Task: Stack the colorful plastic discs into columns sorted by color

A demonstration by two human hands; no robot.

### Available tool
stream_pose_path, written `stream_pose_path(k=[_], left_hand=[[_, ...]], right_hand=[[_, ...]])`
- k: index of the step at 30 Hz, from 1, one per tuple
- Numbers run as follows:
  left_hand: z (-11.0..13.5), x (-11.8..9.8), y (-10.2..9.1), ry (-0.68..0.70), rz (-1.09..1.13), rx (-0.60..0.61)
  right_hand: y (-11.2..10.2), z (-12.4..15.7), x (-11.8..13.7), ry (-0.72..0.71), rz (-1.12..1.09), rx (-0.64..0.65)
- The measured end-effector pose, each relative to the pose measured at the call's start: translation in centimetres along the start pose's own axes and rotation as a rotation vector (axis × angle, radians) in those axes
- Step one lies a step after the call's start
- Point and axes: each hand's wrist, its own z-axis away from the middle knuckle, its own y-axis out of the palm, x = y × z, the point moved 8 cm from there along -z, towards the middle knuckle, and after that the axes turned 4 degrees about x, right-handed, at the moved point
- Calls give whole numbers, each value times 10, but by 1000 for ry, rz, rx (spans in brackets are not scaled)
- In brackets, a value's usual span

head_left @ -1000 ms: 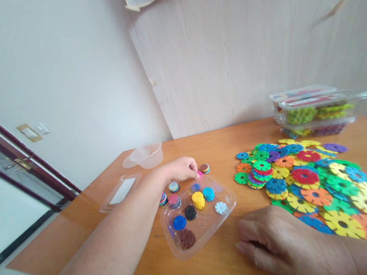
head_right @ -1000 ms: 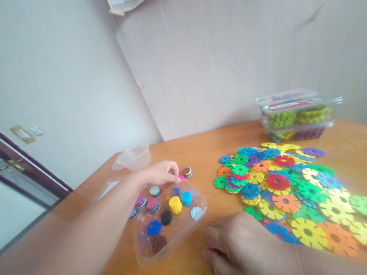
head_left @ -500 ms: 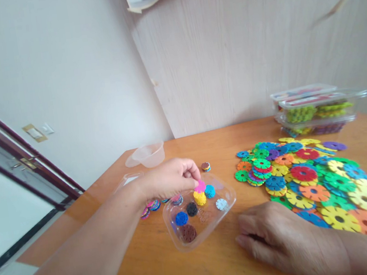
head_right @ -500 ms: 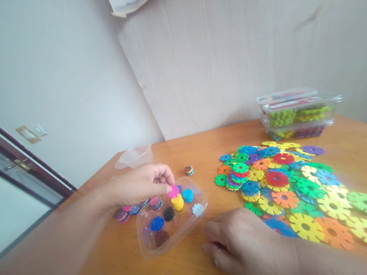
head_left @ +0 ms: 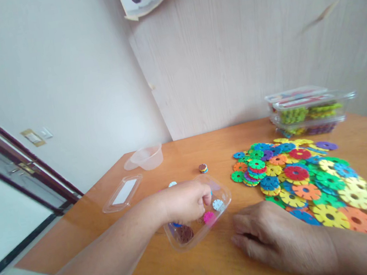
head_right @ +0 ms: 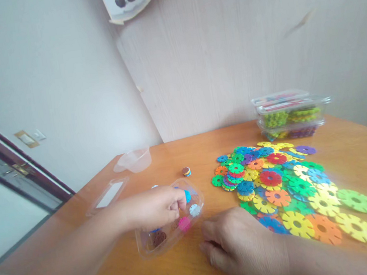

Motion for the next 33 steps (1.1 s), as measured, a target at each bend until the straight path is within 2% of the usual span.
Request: stream_pose_path(k=[4,7,9,11,15,18,20,22,26,33], left_hand=[[6,-8,-3,8,11,41],[10,-2,-10,-15,101,39],[13,12,-21,-31,180,-30],[15,32,-38,-39,210,-147],[14,76,-61,-53,91,-346],[8,101,-55,-101,12,-310],[6,106,-46,-95,-71,-249],[8,102,-39,-51,-171,-219],[18,95,-34,-17,-323,-242],[19,94,-28,-13,-370,-265]], right_hand=[[0,0,1,4,-1,-4],[-1,-1,1,6,-10,2],[0,-1,0,8,-17,4],[0,0,-1,10,-23,1],[0,1,1,2,-51,9],[-4,0,4,15,-42,24],[-6,-1,6,37,-23,46],[-8,-2,8,52,-18,63],[-10,-2,10,55,-28,73],[-10,-2,10,60,-22,72]])
